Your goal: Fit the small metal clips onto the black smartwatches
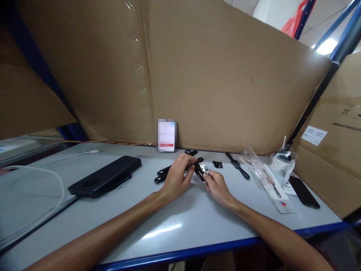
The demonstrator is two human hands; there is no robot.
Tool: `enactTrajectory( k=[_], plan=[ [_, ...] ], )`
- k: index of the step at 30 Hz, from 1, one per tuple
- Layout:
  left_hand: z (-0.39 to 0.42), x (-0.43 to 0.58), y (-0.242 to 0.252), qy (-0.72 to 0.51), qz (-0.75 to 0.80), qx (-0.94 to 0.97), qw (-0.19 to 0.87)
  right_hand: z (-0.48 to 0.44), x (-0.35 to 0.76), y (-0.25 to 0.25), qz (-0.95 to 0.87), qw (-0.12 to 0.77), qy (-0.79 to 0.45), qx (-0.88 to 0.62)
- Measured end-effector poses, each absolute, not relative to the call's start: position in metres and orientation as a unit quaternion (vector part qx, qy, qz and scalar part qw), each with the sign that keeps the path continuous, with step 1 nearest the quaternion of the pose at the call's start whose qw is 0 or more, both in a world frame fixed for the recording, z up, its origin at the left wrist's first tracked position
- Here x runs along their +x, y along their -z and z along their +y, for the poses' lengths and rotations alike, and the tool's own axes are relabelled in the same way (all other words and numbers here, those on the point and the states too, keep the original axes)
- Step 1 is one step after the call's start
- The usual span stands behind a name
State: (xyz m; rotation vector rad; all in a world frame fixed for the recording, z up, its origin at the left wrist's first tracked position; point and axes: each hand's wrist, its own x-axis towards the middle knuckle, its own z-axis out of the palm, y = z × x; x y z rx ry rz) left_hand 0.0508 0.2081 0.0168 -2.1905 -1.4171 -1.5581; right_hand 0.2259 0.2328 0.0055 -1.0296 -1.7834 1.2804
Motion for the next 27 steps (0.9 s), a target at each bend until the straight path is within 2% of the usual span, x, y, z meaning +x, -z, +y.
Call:
enactTrajectory(
  k=[4,9,13,19,27],
  plan=[
    [0.213,0.052,-0.016,0.595,-0.509,-0.619,-0.061,0.229,0.227,-0.014,-0.645,0.348,-0.536,-0.419],
    [0.218,0.057,-0.010,0.597,-0.499,-0.590,-0.217,0.228,0.228,-0.017,-0.619,0.378,-0.548,-0.416],
    [0.218,0.062,-0.010,0.590,-0.458,-0.592,-0.303,0.228,0.228,-0.016,-0.636,0.376,-0.536,-0.409],
    [0.217,0.067,-0.009,0.560,-0.471,-0.573,-0.369,0.227,0.225,-0.011,-0.689,0.355,-0.504,-0.380],
    [0.220,0.063,-0.007,0.530,-0.476,-0.584,-0.389,0.224,0.226,-0.008,-0.696,0.346,-0.509,-0.369]
  ],
)
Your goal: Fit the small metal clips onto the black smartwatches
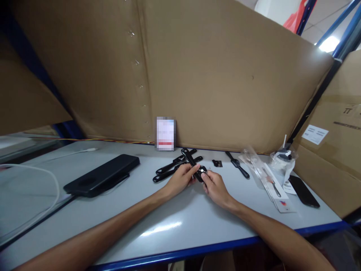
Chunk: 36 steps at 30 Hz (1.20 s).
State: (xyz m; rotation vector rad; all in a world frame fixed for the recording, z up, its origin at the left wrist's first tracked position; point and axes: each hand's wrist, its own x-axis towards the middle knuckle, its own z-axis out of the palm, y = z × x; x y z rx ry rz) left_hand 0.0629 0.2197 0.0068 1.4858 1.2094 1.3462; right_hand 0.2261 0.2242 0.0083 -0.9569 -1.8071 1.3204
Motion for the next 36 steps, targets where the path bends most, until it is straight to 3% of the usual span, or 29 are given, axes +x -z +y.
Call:
enactTrajectory(
  k=[9,16,36],
  plan=[
    [0.220,0.064,-0.005,-0.536,0.468,0.571,0.411,0.222,0.226,-0.011,-0.684,0.347,-0.523,-0.373],
    [0.210,0.065,-0.014,-0.556,0.370,0.537,0.516,0.227,0.228,-0.015,-0.624,0.393,-0.546,-0.397],
    [0.217,0.068,0.003,-0.546,0.407,0.589,0.435,0.226,0.227,-0.017,-0.662,0.365,-0.532,-0.382]
  ],
)
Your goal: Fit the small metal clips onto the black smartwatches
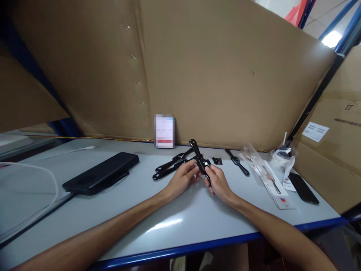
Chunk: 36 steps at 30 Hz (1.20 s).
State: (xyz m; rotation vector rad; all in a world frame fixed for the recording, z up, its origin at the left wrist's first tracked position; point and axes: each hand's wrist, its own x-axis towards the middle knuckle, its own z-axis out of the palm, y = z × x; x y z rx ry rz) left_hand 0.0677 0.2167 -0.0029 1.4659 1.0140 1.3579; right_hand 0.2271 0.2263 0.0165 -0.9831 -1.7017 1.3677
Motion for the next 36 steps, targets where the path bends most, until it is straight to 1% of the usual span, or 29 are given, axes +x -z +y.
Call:
enactTrajectory(
  k=[3,5,8,10,14,18,25,36],
  plan=[
    [0.214,0.068,-0.001,-0.553,0.424,0.598,0.395,0.226,0.227,-0.016,-0.667,0.374,-0.514,-0.388],
    [0.212,0.067,-0.006,-0.569,0.447,0.602,0.338,0.227,0.228,-0.014,-0.678,0.391,-0.483,-0.393],
    [0.206,0.065,-0.015,-0.579,0.491,0.610,0.227,0.230,0.230,-0.010,-0.718,0.419,-0.391,-0.395],
    [0.203,0.065,-0.019,-0.555,0.507,0.631,0.194,0.233,0.232,-0.008,-0.757,0.417,-0.307,-0.398],
    [0.199,0.070,-0.018,-0.490,0.503,0.673,0.233,0.238,0.235,-0.005,-0.816,0.370,-0.166,-0.412],
    [0.199,0.075,-0.013,-0.472,0.503,0.656,0.306,0.241,0.238,-0.001,-0.838,0.331,-0.102,-0.422],
    [0.201,0.076,-0.016,-0.492,0.478,0.592,0.424,0.239,0.238,-0.002,-0.857,0.308,-0.070,-0.408],
    [0.203,0.076,-0.013,-0.525,0.471,0.540,0.458,0.234,0.235,-0.006,-0.867,0.252,-0.064,-0.426]
  ],
)
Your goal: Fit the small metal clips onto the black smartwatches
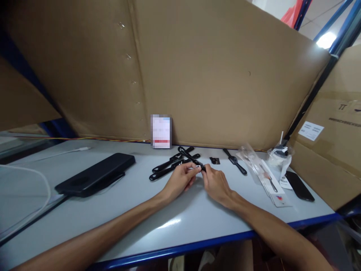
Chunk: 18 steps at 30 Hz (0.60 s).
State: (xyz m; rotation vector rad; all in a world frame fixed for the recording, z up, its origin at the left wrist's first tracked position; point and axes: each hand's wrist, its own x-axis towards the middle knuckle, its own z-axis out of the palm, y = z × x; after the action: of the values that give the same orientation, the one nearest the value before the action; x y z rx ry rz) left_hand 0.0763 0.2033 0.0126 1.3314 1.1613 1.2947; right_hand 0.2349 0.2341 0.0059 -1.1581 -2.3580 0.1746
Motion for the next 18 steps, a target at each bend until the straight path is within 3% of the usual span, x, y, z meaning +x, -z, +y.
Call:
enactTrajectory(
  k=[12,18],
  plan=[
    [0.2021,0.0778,-0.0131,-0.541,0.494,0.545,0.408,0.2325,0.2312,-0.0002,-0.869,0.238,-0.072,-0.427],
    [0.2038,0.0776,-0.0081,-0.554,0.489,0.565,0.367,0.2386,0.2314,0.0026,-0.852,0.307,-0.143,-0.399]
  ],
)
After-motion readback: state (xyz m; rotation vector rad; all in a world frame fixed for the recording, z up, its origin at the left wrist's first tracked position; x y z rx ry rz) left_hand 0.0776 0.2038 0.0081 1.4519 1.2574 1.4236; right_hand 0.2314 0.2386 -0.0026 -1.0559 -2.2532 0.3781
